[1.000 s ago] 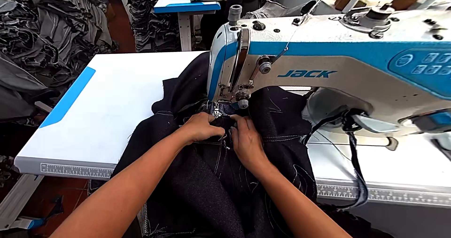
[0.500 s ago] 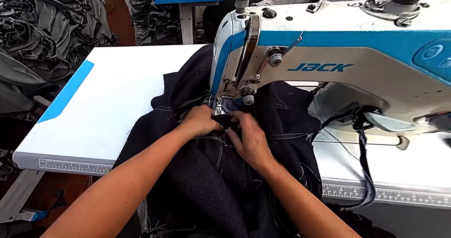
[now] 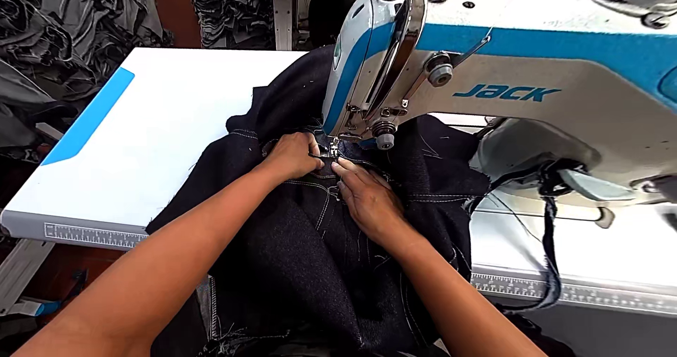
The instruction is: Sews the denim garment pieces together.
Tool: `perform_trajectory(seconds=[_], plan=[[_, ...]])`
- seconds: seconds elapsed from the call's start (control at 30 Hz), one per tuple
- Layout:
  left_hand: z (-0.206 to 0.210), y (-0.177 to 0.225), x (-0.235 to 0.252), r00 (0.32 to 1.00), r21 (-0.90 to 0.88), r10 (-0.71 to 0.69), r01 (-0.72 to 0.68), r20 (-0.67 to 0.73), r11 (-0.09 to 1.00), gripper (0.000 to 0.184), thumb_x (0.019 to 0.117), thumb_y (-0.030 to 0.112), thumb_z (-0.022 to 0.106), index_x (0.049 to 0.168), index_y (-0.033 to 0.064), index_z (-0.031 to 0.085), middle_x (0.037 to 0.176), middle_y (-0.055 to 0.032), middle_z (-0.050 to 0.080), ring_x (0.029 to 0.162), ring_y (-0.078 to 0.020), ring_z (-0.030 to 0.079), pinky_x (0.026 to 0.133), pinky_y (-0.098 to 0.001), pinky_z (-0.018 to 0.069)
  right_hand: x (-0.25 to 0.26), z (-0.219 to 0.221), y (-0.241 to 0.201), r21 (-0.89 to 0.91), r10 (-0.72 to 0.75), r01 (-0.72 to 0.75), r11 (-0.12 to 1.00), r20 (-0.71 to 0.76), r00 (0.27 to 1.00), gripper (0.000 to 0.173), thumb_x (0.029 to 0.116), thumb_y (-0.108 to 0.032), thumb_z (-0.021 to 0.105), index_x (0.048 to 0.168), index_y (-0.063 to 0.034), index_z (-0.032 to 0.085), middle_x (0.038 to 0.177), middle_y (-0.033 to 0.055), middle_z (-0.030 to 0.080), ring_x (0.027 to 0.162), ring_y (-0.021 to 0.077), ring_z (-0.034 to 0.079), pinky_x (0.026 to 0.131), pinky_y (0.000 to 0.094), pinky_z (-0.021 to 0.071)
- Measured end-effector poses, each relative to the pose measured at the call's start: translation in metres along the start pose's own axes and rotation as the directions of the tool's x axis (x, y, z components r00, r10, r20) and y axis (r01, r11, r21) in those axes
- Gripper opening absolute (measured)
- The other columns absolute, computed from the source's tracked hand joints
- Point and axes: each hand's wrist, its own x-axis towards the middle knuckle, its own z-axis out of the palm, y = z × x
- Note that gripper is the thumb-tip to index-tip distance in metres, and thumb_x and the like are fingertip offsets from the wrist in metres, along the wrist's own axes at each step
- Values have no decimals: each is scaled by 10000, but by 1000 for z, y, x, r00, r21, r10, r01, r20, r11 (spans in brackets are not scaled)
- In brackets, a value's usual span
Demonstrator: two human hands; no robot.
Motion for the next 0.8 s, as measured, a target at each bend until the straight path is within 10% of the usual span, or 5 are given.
perform_trajectory(seconds=[0.53, 0.8], plan=[[-9, -10, 16, 998, -46, 53, -54, -36, 997, 317, 938, 199, 759, 1186, 14, 690, 948, -145, 707, 923, -277, 656, 908, -485, 498, 9, 1, -10, -37, 147, -147, 988, 6, 989, 281, 1099, -165, 456, 1211, 42, 610, 1266, 221, 665, 1202, 395, 639, 1016, 590, 459], [-14, -7, 13, 996, -26, 86, -86, 0, 996, 493, 949, 187, 745, 1374, 3, 579, 1062, -197, 696, 1023, -332, 653, 974, -512, 477, 15, -1, -4, -81, 157, -153, 985, 47, 986, 434, 1068, -213, 535, 1393, 72, 492, 1543, 289, 434, 1321, 444, 557, 1037, 615, 441]])
